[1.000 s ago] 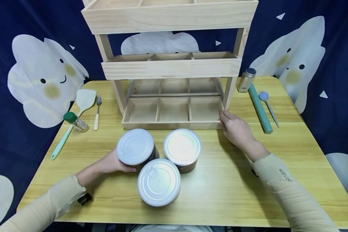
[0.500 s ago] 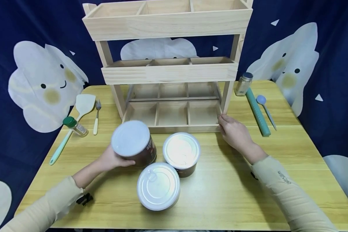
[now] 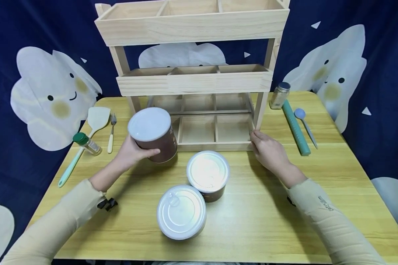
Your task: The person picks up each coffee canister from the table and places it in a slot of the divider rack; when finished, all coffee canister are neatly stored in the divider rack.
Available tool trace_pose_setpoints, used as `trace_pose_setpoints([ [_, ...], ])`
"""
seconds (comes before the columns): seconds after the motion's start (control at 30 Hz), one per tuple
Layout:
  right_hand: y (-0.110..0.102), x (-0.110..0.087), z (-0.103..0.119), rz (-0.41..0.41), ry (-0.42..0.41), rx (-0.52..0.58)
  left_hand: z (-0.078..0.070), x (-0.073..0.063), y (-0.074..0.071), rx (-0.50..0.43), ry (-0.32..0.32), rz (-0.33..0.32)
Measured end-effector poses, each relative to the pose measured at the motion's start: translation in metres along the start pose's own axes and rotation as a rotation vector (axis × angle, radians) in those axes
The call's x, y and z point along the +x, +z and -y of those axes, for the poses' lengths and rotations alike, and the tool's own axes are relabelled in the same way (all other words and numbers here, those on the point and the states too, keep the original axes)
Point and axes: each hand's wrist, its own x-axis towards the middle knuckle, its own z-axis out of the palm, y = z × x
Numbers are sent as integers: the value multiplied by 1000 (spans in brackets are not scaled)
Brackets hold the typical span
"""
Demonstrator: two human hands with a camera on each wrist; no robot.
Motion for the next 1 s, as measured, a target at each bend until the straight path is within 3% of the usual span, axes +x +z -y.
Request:
trace_pose_setpoints([
  [0.37,0,-1,2,-14,-12,5,12,29,3,-60,-53,-114],
  [0.67,-1,2,0,-15,-3,4,16,47,6,-52,-75,-157],
  [1.0,-1,3,0,-7,1,8,27,62,9,-20,-114,-259],
])
